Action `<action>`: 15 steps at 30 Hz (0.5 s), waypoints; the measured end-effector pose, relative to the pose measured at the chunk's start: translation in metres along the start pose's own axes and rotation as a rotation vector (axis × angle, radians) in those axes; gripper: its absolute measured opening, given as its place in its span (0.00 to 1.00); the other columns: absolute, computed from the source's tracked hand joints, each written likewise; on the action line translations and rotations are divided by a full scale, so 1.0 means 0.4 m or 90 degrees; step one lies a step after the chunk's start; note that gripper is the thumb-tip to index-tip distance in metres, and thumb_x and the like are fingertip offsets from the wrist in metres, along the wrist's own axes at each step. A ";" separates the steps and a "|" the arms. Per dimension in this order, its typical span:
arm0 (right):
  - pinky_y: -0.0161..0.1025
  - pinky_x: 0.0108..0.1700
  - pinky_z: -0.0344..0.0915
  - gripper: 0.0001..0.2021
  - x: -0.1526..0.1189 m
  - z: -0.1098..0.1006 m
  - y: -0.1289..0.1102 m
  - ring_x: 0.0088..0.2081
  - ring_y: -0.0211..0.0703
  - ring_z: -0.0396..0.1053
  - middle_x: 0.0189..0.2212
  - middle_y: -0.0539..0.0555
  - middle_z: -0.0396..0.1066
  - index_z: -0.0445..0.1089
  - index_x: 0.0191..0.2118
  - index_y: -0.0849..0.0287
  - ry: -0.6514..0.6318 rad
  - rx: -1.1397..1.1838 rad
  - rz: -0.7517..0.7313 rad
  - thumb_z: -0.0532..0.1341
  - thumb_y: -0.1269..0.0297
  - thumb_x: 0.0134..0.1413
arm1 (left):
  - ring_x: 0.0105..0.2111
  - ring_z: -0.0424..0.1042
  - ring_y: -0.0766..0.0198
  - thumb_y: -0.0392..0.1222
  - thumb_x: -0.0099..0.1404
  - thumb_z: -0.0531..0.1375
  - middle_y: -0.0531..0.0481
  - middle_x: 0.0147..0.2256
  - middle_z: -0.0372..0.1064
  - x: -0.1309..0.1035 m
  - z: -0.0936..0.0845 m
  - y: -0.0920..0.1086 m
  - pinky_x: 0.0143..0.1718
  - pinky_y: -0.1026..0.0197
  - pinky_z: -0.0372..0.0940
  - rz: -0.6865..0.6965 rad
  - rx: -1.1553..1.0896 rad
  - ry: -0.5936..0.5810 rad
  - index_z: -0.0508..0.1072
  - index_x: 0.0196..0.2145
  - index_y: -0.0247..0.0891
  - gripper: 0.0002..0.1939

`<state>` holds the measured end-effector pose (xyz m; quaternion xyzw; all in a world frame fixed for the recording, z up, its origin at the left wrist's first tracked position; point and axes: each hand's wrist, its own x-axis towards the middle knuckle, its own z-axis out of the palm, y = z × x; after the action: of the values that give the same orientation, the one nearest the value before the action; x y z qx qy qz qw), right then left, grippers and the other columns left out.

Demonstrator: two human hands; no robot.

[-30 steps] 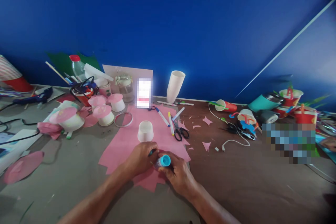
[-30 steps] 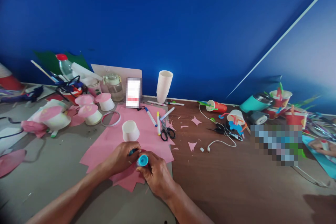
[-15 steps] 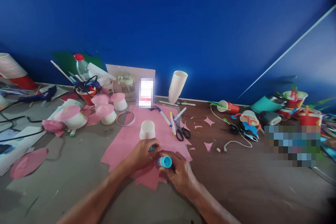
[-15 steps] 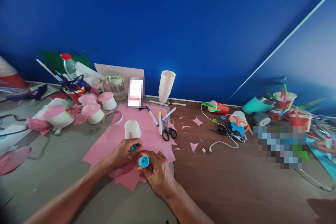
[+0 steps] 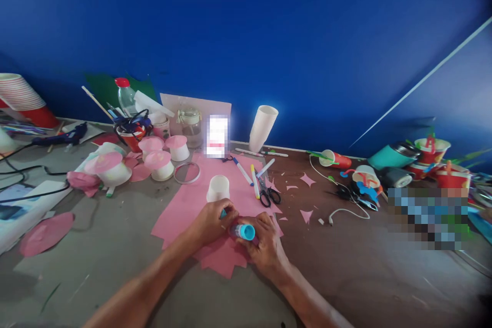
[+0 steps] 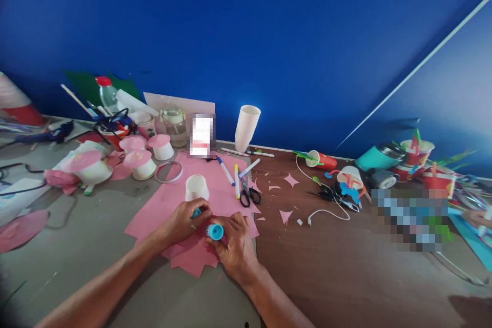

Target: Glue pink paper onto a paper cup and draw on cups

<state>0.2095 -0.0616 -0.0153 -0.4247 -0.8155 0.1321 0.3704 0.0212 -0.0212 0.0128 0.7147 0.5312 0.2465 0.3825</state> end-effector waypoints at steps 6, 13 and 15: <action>0.45 0.44 0.71 0.15 -0.008 0.010 0.035 0.38 0.46 0.70 0.51 0.61 0.66 0.76 0.44 0.56 0.067 0.075 0.037 0.58 0.52 0.66 | 0.32 0.74 0.59 0.49 0.67 0.53 0.47 0.33 0.78 0.001 -0.005 -0.013 0.34 0.60 0.63 0.009 0.045 0.008 0.75 0.35 0.38 0.15; 0.49 0.52 0.69 0.06 0.000 -0.030 0.047 0.48 0.52 0.69 0.51 0.60 0.66 0.74 0.34 0.56 -0.010 0.155 0.076 0.62 0.61 0.58 | 0.41 0.78 0.56 0.39 0.68 0.54 0.45 0.44 0.80 -0.007 -0.006 -0.020 0.42 0.59 0.68 0.067 0.128 -0.076 0.77 0.46 0.39 0.14; 0.50 0.54 0.68 0.05 0.002 -0.046 0.045 0.51 0.53 0.68 0.51 0.60 0.66 0.74 0.35 0.56 -0.051 0.182 0.079 0.63 0.61 0.57 | 0.41 0.78 0.56 0.36 0.67 0.54 0.45 0.42 0.80 -0.010 -0.004 -0.020 0.42 0.58 0.68 0.095 0.166 -0.094 0.78 0.43 0.39 0.13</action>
<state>0.2332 -0.0520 -0.0119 -0.4117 -0.7745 0.2864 0.3857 0.0139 -0.0235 0.0075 0.8120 0.4745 0.1503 0.3049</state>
